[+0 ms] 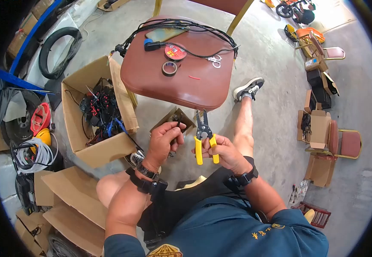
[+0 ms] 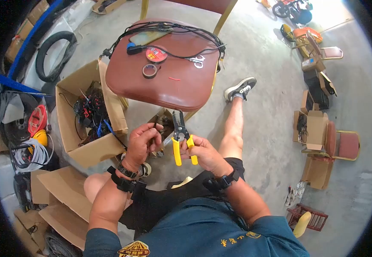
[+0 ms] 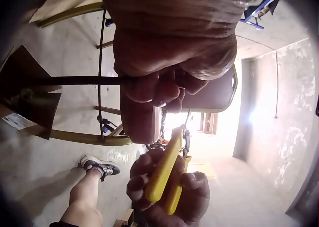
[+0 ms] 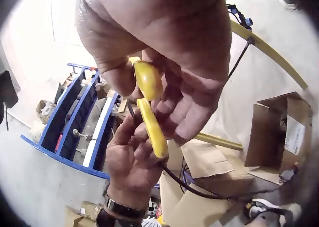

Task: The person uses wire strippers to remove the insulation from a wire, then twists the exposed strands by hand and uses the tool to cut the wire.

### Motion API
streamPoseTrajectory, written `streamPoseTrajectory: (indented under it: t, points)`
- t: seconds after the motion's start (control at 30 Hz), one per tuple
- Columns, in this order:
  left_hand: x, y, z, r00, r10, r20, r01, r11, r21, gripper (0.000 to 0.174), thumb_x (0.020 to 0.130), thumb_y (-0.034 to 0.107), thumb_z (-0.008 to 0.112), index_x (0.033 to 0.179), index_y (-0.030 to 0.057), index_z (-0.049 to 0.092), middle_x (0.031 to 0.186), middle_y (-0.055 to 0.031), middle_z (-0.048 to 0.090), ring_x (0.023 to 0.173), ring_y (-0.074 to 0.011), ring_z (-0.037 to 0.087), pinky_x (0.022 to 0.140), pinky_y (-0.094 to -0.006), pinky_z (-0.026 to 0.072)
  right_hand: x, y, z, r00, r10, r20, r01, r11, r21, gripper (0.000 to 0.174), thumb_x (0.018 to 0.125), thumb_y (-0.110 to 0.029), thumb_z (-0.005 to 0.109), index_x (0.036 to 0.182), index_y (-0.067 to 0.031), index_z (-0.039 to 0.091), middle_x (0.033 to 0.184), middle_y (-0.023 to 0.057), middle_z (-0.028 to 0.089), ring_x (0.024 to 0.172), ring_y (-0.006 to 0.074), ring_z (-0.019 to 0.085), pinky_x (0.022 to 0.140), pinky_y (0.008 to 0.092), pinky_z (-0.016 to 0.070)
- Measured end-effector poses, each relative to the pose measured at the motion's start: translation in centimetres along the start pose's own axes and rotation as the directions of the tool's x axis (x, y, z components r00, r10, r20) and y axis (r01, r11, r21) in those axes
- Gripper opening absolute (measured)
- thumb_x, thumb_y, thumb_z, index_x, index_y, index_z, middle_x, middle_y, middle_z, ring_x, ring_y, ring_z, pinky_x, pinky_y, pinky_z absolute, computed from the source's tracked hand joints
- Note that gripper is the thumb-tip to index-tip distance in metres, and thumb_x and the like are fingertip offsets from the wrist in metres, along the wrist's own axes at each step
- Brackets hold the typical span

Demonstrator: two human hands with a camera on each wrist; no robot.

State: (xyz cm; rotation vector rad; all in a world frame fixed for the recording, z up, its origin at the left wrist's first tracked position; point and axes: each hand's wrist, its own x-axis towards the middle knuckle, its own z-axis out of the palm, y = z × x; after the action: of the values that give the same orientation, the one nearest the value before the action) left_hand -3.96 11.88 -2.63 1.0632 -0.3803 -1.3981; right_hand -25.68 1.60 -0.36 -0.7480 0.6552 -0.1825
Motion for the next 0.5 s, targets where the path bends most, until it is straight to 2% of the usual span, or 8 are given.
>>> streamPoseTrajectory:
  t: [0.1,0.2,0.3,0.43,0.5]
  points:
    - [0.0,-0.3,-0.3,0.999,-0.029,-0.019,0.028,0.998,-0.057,0.022,0.095,0.015,0.052,0.107,0.0000,0.062,0.076,-0.0051,0.064,0.052,-0.0078,0.050,0.049,-0.0202,0.0393,-0.3,-0.1,0.1,1.000,0.002,0.007,-0.002,0.999,-0.041,0.017,0.081,0.004,0.056,0.097,-0.0023,0.059,0.109,0.0135,0.064,0.113,0.0360,0.064,0.096,0.0454,0.0524]
    - [0.0,-0.5,-0.3,0.999,0.017,-0.038,-0.019,0.999,-0.044,0.019,0.097,0.016,0.056,0.108,0.0013,0.063,0.078,-0.0050,0.066,0.053,-0.0083,0.052,0.049,-0.0201,0.0401,-0.4,0.1,0.0,1.000,0.008,0.025,-0.005,0.996,-0.091,0.021,0.081,0.004,0.056,0.102,-0.0020,0.059,0.113,0.0128,0.062,0.113,0.0345,0.064,0.095,0.0443,0.0527]
    - [-0.7,-0.2,0.3,0.996,0.051,-0.078,-0.050,0.999,0.010,0.020,0.098,0.017,0.058,0.111,0.0021,0.064,0.077,-0.0041,0.065,0.053,-0.0077,0.051,0.048,-0.0200,0.0395,-0.7,0.3,1.4,1.000,-0.027,-0.015,0.026,0.994,-0.108,0.024,0.079,0.002,0.053,0.102,-0.0037,0.058,0.105,0.0086,0.062,0.105,0.0267,0.065,0.088,0.0354,0.0514]
    - [-1.4,-0.2,0.6,0.986,0.155,-0.056,-0.151,0.986,0.073,0.025,0.097,0.016,0.060,0.116,0.0001,0.064,0.074,-0.0030,0.063,0.053,-0.0051,0.050,0.046,-0.0199,0.0394,-1.3,0.6,1.7,1.000,0.002,-0.005,-0.002,0.996,-0.085,0.029,0.079,0.001,0.054,0.108,-0.0048,0.058,0.115,0.0119,0.061,0.108,0.0278,0.064,0.091,0.0375,0.0511]
    - [-1.4,-0.4,0.6,0.987,0.154,-0.053,-0.151,0.987,0.052,0.022,0.097,0.015,0.061,0.112,-0.0002,0.065,0.073,-0.0027,0.063,0.052,-0.0047,0.048,0.046,-0.0199,0.0384,-1.5,0.8,1.6,1.000,-0.013,0.026,0.014,0.999,-0.051,0.029,0.081,0.000,0.053,0.110,-0.0049,0.058,0.120,0.0135,0.060,0.109,0.0281,0.063,0.092,0.0388,0.0509]
